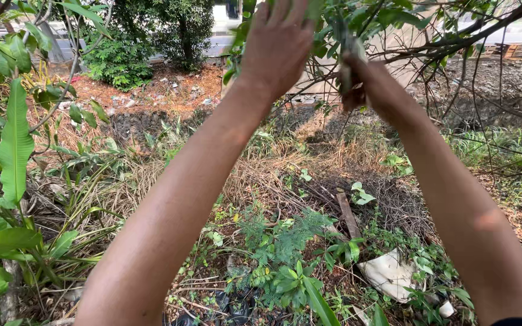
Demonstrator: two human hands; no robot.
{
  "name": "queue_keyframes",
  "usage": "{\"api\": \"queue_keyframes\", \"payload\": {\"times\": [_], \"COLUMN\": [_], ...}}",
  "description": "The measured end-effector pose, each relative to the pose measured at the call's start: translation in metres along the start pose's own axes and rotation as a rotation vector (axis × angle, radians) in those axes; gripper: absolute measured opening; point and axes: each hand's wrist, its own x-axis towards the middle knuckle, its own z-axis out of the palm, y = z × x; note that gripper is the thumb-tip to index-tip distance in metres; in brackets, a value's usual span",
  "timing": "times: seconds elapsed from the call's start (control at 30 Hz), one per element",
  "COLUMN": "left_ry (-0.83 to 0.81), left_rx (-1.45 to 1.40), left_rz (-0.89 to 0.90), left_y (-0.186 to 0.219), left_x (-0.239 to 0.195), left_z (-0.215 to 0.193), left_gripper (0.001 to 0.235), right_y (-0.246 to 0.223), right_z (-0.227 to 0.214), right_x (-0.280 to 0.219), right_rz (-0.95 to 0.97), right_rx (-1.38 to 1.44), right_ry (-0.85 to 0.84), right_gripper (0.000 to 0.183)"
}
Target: The person uses pruning shears to trim leaves and stems from several small plants in a garden. They move between different plants, cutting foliage and branches, and occasionally repositioning themselves to reach different areas.
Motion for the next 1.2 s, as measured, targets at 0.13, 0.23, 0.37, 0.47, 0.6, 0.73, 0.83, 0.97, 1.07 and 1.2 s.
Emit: {"api": "queue_keyframes", "payload": {"times": [0.13,0.23,0.37,0.47,0.6,0.73,0.83,0.97,1.07,1.2], "left_ry": [-0.133,-0.242,-0.463,-0.515,-0.542,-0.536,-0.679,-0.666,-0.357,0.104], "left_rx": [0.203,0.126,0.126,0.128,0.03,0.073,0.11,0.071,0.026,-0.143], "left_rz": [0.042,-0.05,-0.134,-0.148,-0.166,-0.117,-0.142,-0.199,-0.162,-0.175], "left_y": [-0.027,-0.033,-0.025,-0.013,-0.001,-0.005,-0.014,-0.025,-0.034,-0.063], "left_x": [-0.026,-0.041,-0.053,-0.059,-0.071,-0.082,-0.087,-0.101,-0.12,-0.157], "left_z": [0.008,0.014,0.018,0.017,0.009,-0.005,-0.012,-0.028,-0.053,-0.106], "left_gripper": [0.027,0.039,0.039,0.037,0.034,0.028,0.03,0.034,0.035,0.035], "right_y": [0.007,0.018,0.043,0.06,0.078,0.084,0.074,0.047,0.028,0.006], "right_z": [0.026,0.042,0.046,0.045,0.042,0.045,0.054,0.068,0.073,0.066], "right_x": [-0.027,-0.018,0.01,0.044,0.08,0.07,0.045,0.018,0.005,-0.011], "right_rz": [0.244,0.349,0.39,0.399,0.315,0.084,0.168,0.178,0.031,-0.044], "right_rx": [-0.079,0.029,0.151,0.22,0.277,0.162,0.197,0.08,-0.184,-0.512], "right_ry": [-0.133,-0.037,0.013,0.051,0.184,0.252,0.079,-0.094,-0.129,-0.082], "right_gripper": [0.066,0.067,0.077,0.079,0.068,0.054,0.056,0.055,0.06,0.066]}}
